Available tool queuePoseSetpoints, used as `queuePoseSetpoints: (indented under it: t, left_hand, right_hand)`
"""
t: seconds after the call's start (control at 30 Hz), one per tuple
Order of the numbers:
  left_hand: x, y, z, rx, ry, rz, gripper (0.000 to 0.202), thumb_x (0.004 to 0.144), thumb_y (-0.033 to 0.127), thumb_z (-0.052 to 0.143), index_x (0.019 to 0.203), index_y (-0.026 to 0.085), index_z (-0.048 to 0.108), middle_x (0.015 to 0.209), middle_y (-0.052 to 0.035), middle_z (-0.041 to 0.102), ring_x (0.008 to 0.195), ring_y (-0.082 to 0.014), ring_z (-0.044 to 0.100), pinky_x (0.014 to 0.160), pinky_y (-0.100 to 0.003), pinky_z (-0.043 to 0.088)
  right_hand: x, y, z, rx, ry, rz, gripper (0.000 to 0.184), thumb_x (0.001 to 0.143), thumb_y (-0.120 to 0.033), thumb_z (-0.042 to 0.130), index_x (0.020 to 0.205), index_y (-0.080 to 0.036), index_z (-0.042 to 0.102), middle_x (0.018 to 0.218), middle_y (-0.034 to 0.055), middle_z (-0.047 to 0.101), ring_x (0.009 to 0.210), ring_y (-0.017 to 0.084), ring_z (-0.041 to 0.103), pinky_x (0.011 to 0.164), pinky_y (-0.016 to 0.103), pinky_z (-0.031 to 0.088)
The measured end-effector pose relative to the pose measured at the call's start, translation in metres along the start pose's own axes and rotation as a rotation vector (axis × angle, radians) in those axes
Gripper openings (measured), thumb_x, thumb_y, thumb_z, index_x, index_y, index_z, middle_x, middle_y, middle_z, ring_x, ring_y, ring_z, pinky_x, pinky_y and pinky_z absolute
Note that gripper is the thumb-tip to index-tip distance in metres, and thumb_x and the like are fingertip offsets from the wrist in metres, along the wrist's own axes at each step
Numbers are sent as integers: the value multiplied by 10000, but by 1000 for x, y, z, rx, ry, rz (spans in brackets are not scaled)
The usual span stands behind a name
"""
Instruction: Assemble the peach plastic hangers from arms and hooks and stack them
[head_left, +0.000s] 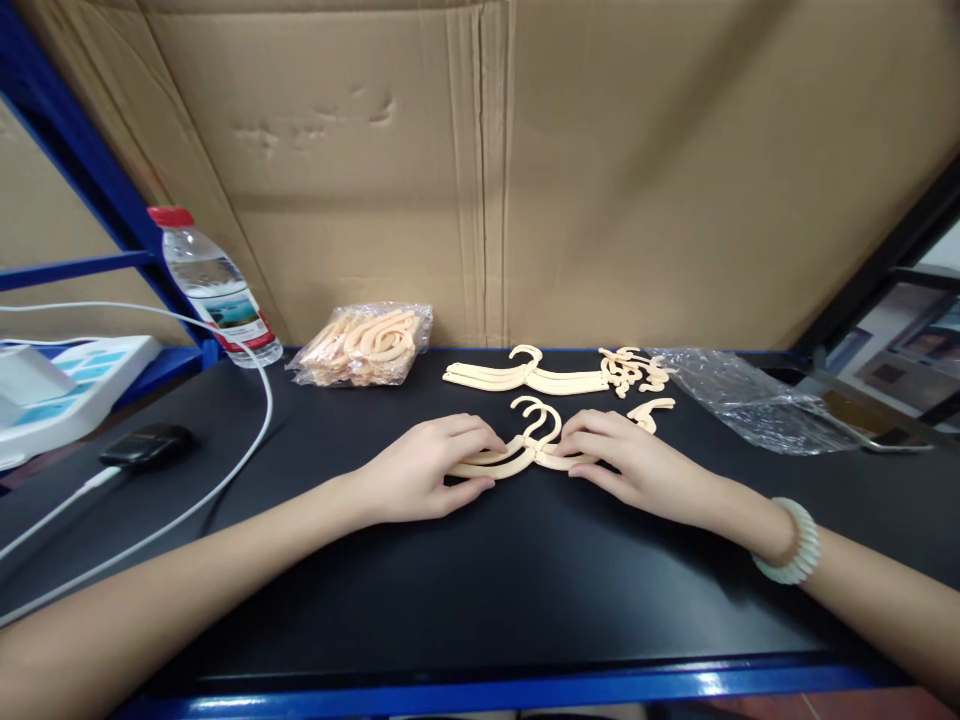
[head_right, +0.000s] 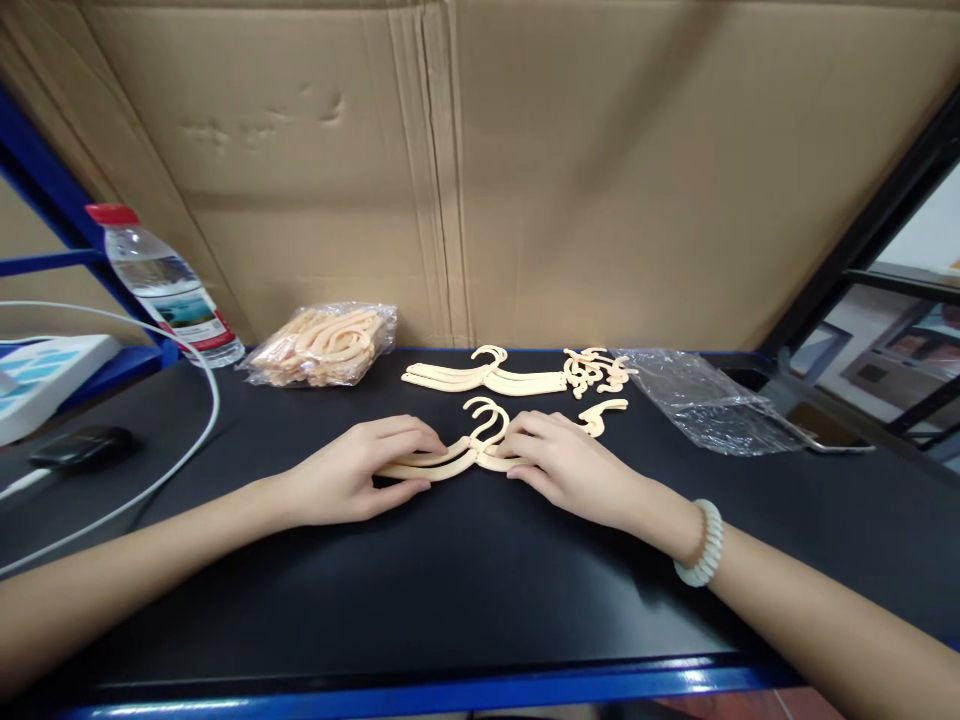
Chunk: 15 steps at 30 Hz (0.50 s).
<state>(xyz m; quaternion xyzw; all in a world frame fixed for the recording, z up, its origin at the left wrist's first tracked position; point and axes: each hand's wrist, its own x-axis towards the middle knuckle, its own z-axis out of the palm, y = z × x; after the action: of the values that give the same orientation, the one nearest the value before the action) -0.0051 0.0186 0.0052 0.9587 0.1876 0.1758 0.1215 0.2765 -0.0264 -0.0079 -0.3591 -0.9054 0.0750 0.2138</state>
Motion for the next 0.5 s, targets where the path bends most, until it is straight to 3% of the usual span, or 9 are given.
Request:
queuePoseSetpoints:
  t: [0.23,0.5]
  left_hand:
    - [4,2,8,72,9,-40,400,913,303,579,1294,199,514,1202,-103,645,1073,-237,594,929,-377,452]
    - [6,4,8,63,6,-27,324,902,242,570,1221,182,564,1131,-93,667,1041,-225,601,907,-361,455]
  right_hand:
    - [3,-3,2,28,-21,-26,250,995,-244,441,1192,-228,594,1181,87,644,1069,235,569,926,432,446]
    - [3,-6,3,36,-22,-10,331,978,-201,435,1291,-237,537,1224,90,631,1091,248,553,935,456,457]
